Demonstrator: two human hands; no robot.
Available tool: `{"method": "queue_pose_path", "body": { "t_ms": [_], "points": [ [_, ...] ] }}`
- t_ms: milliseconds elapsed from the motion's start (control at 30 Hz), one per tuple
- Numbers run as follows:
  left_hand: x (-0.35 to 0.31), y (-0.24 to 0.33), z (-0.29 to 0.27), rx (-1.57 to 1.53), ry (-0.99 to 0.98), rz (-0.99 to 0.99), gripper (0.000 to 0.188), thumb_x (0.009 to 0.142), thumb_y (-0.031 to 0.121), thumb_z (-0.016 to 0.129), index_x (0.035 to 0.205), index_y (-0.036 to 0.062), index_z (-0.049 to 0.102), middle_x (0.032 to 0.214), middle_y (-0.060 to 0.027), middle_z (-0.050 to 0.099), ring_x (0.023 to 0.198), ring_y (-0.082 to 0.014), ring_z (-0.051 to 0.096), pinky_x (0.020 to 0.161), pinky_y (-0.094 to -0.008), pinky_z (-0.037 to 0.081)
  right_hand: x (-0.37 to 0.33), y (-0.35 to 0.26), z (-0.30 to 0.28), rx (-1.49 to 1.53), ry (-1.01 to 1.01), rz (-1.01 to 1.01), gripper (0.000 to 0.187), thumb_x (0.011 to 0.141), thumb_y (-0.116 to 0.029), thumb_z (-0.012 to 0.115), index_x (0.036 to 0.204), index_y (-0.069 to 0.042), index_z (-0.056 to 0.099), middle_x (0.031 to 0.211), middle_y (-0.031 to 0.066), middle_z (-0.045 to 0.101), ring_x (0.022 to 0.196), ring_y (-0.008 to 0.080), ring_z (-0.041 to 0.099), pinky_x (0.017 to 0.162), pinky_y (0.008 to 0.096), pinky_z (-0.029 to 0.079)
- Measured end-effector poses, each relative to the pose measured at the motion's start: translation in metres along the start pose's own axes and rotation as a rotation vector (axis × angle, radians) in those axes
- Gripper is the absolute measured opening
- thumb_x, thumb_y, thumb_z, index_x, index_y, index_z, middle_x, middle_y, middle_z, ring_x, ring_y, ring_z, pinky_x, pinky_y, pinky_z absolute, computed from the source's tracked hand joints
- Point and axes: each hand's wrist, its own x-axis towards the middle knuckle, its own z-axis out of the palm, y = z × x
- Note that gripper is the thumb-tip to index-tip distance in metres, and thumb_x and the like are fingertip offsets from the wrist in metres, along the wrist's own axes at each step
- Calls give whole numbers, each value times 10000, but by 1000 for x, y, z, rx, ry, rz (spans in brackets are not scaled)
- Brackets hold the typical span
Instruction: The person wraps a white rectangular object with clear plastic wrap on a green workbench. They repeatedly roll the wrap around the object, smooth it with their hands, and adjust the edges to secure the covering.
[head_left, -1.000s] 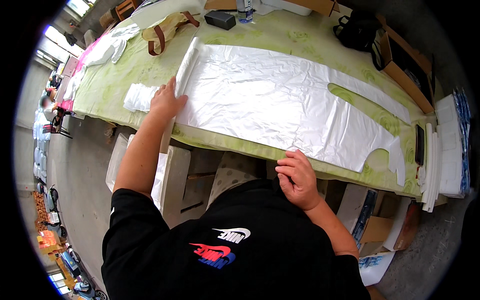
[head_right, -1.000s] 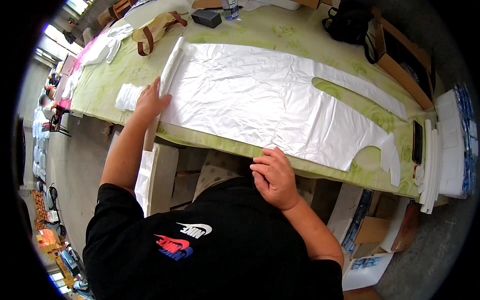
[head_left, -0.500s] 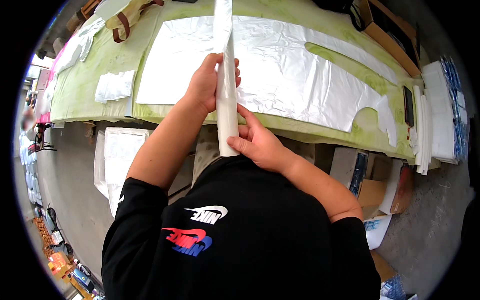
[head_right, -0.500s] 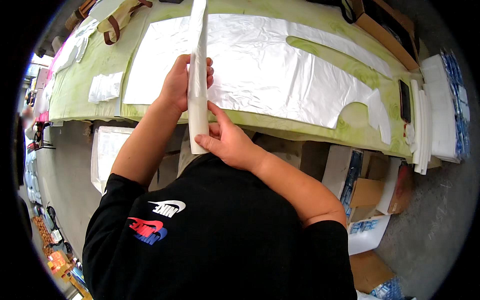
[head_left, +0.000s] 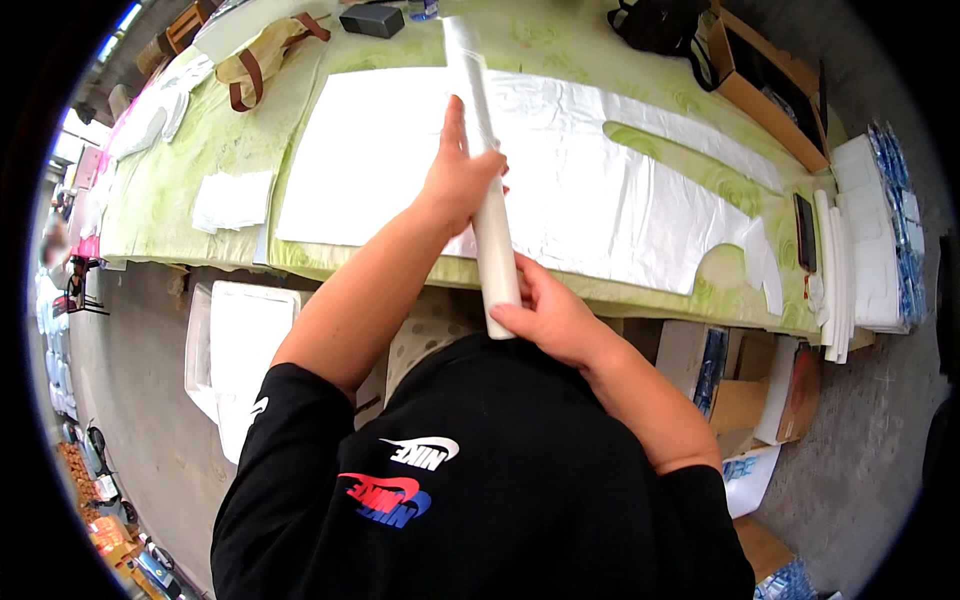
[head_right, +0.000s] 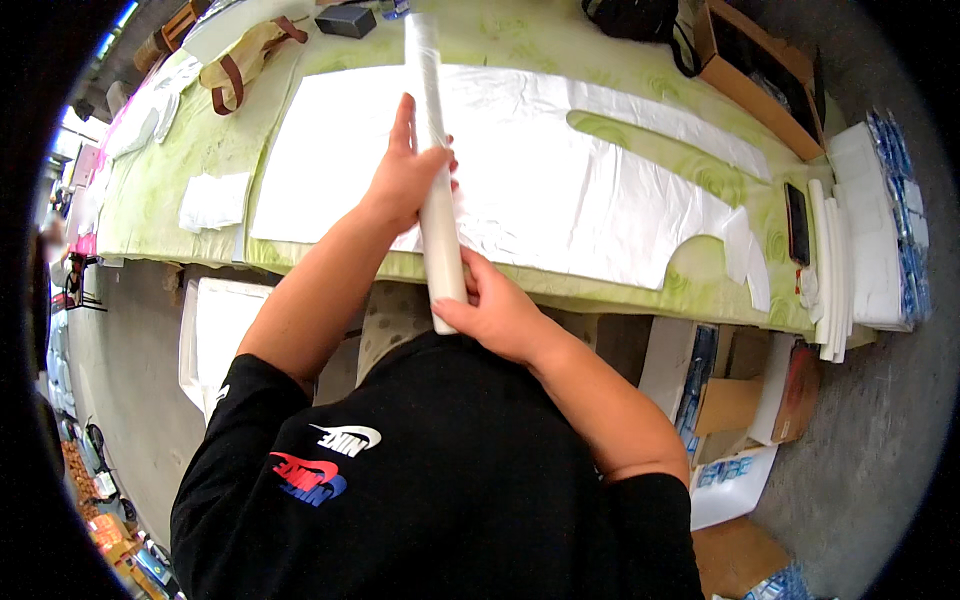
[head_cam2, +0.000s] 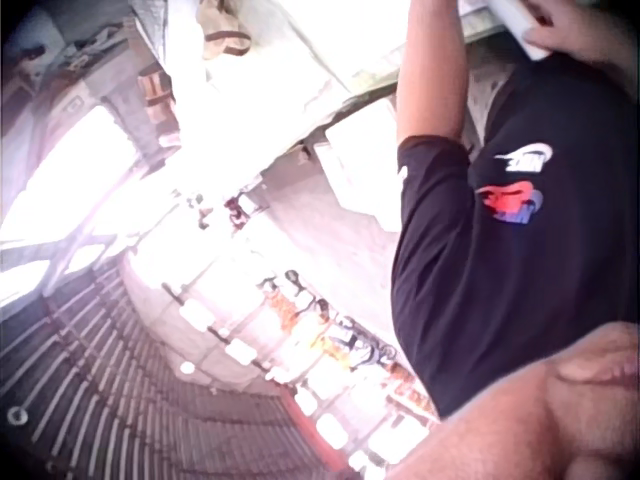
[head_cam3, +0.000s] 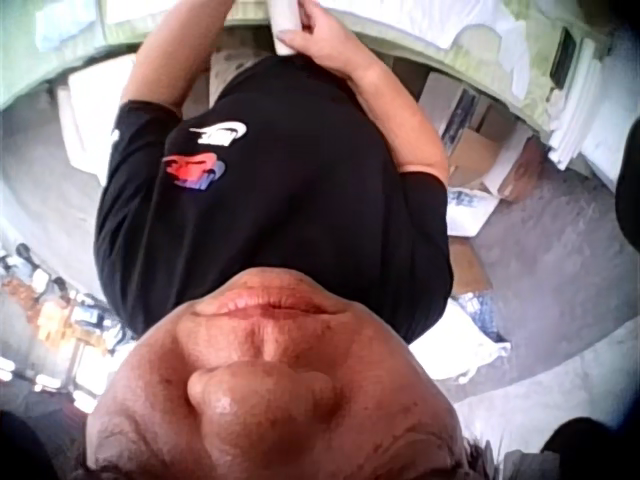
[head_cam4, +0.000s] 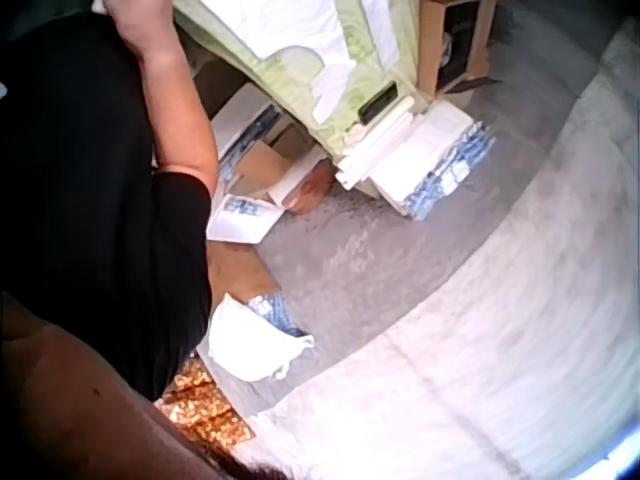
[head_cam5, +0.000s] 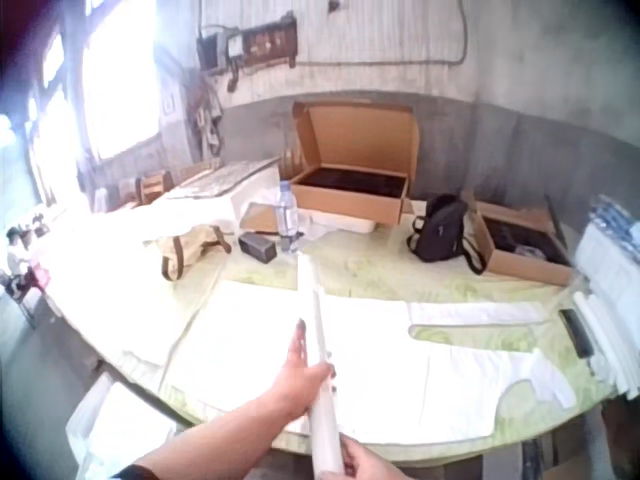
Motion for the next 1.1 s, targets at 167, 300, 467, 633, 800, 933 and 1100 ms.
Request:
{"method": "queue_pose_path", "body": {
  "t_ms": [167,300,467,633,800,933,1100],
  "points": [
    [76,29,-30,-212,166,-32,966,907,-18,561,1656,298,40,1116,-102,561,854,-198,594,721,-401,572,-56,-5,-38,-206,-49,136,807,885,-131,715,1564,10,301,1381,153,548,1245,204,552,1056,360,460],
    [120,8,-63,-336,109,30,792,939,-5,586,1628,236,277,1324,-88,543,1026,-249,625,825,-416,558,-118,5,-58,-95,126,289,684,796,-51,690,1438,-6,459,1165,83,629,1027,172,645,898,333,522],
    [50,-3,-52,-316,-147,-229,624,1002,83,592,1584,161,381,1355,-93,584,1111,-260,634,901,-422,565,-153,24,-65,-121,369,85,629,768,-43,700,1369,-2,519,1173,78,632,1007,187,649,909,347,526],
    [-29,-25,-47,-251,-272,-291,545,1013,81,568,1543,77,439,1352,-134,587,1134,-254,646,894,-384,583,-91,-9,-68,-865,575,-229,529,778,-131,724,1275,-29,576,1143,185,663,1078,336,641,942,396,512],
    [-64,-48,-58,-246,-305,-323,488,1022,84,576,1496,23,479,1284,-123,641,1122,-220,655,902,-367,585,-40,-21,-98,-1289,490,-444,458,770,-149,660,1212,-55,589,1069,161,642,985,394,613,886,465,516],
    [-97,-40,-60,-178,-267,-443,405,1025,104,598,1421,30,560,1210,-92,680,1051,-188,672,873,-335,587,-17,-27,-115,-1335,578,-379,418,786,-164,636,1188,-53,601,1094,160,642,1012,387,614,911,465,518],
    [-112,-59,-69,-243,-413,-495,417,1021,123,614,1429,52,564,1233,-82,674,1066,-176,676,859,-331,598,-11,-26,-131,-1450,764,-348,507,788,-169,661,1285,-78,611,1222,149,620,1140,377,581,986,466,485]
  ]
}}
